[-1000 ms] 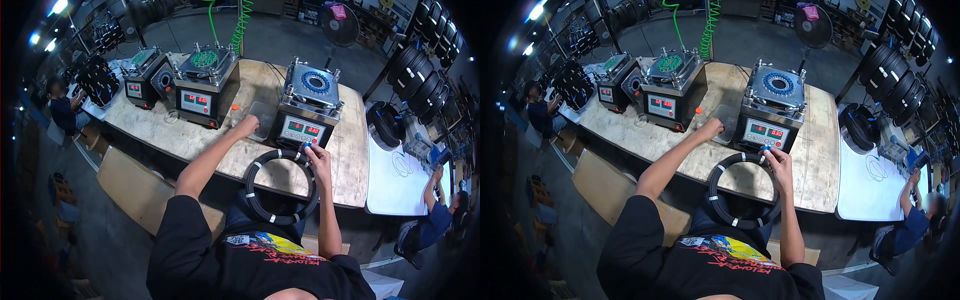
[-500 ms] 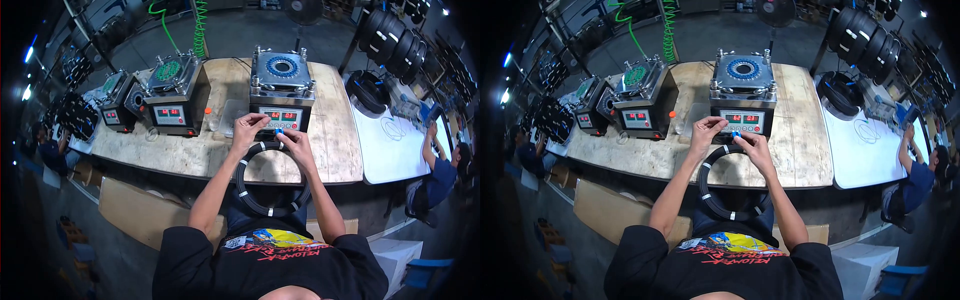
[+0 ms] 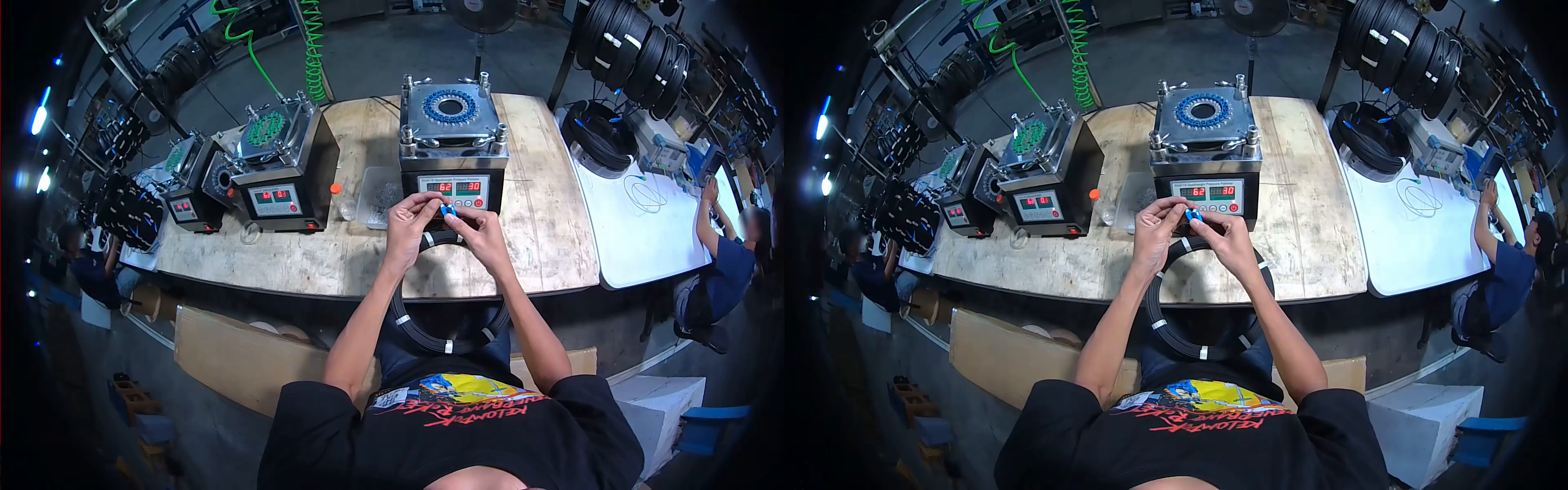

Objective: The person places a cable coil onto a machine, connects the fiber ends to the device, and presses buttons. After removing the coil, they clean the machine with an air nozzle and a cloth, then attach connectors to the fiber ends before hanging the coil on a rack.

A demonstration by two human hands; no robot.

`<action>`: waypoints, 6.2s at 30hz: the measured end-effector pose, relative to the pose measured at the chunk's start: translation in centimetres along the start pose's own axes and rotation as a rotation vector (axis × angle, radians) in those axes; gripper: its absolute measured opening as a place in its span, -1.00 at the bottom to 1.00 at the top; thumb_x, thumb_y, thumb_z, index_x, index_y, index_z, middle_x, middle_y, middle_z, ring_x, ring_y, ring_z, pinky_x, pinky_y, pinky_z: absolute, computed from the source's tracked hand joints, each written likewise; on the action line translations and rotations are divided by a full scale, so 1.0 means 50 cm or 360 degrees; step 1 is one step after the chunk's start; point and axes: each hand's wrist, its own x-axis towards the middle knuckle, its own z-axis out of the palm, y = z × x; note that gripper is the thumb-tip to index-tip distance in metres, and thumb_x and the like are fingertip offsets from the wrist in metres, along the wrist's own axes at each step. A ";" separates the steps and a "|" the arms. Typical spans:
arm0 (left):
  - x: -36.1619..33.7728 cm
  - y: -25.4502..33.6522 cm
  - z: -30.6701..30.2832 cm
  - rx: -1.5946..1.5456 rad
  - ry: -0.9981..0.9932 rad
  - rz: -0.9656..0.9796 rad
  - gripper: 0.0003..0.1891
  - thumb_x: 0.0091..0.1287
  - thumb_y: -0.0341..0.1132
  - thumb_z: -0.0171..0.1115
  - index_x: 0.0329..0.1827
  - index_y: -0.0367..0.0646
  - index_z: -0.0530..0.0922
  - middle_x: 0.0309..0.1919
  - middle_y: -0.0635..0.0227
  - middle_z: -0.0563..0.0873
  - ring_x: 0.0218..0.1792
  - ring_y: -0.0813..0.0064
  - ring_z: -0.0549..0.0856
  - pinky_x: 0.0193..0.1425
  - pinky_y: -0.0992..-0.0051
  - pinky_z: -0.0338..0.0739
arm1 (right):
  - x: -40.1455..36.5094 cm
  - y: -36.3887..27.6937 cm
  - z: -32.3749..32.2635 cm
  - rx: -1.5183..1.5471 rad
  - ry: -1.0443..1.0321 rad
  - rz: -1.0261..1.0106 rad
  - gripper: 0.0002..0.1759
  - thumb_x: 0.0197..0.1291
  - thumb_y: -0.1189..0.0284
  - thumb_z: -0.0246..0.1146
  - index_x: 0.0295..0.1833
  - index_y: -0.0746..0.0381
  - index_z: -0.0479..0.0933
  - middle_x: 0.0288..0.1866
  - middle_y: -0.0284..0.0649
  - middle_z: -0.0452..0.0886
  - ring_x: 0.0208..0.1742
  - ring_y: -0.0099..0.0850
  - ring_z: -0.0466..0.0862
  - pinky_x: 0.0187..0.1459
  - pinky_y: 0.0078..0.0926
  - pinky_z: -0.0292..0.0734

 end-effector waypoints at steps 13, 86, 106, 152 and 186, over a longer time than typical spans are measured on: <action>0.008 0.025 -0.011 0.0530 -0.0118 0.0056 -0.80 0.55 -0.44 0.34 0.10 -0.38 0.72 -0.06 0.23 0.86 -0.02 0.54 0.81 0.17 0.51 0.73 | -0.004 0.007 -0.006 -0.0052 -0.0005 -0.0027 -0.66 0.48 0.43 0.39 0.21 0.45 0.71 -0.14 -0.28 0.81 -0.12 -0.64 0.68 -0.03 -0.61 0.61; 0.088 0.002 -0.227 0.0640 0.0051 -0.0217 -0.80 0.55 -0.36 0.35 0.01 -0.38 0.69 -0.15 0.20 0.84 -0.14 0.51 0.82 0.00 0.53 0.72 | -0.017 -0.007 -0.013 -0.0205 0.0069 -0.0005 -0.71 0.49 0.37 0.37 -0.01 0.44 0.75 -0.26 -0.37 0.76 -0.22 -0.69 0.58 -0.15 -0.65 0.48; 0.032 -0.009 -0.071 0.0175 -0.0122 -0.0172 -0.75 0.54 -0.43 0.36 0.18 -0.36 0.70 -0.13 0.32 0.80 -0.11 0.66 0.73 0.08 0.64 0.65 | -0.019 0.006 -0.018 -0.0183 0.0057 0.0034 -0.67 0.47 0.41 0.38 0.17 0.43 0.73 -0.19 -0.25 0.82 -0.14 -0.60 0.71 -0.03 -0.57 0.62; 0.001 -0.024 -0.026 -0.0084 -0.0083 -0.0237 -0.82 0.41 -0.49 0.48 0.04 -0.26 0.80 -0.07 0.27 0.86 -0.02 0.55 0.79 0.21 0.53 0.65 | -0.016 -0.004 -0.007 -0.0422 0.0088 -0.0095 -0.61 0.39 0.33 0.41 0.19 0.36 0.73 -0.08 0.01 0.87 -0.09 -0.44 0.84 -0.02 -0.43 0.68; 0.000 0.015 0.001 0.0957 -0.0239 0.0315 -0.79 0.44 -0.57 0.37 0.07 -0.28 0.82 0.01 0.18 0.86 0.06 0.48 0.80 0.23 0.50 0.66 | -0.012 -0.006 -0.017 -0.0423 0.0062 0.0026 -0.66 0.42 0.37 0.38 0.15 0.38 0.75 -0.13 -0.04 0.87 -0.13 -0.47 0.83 -0.06 -0.41 0.68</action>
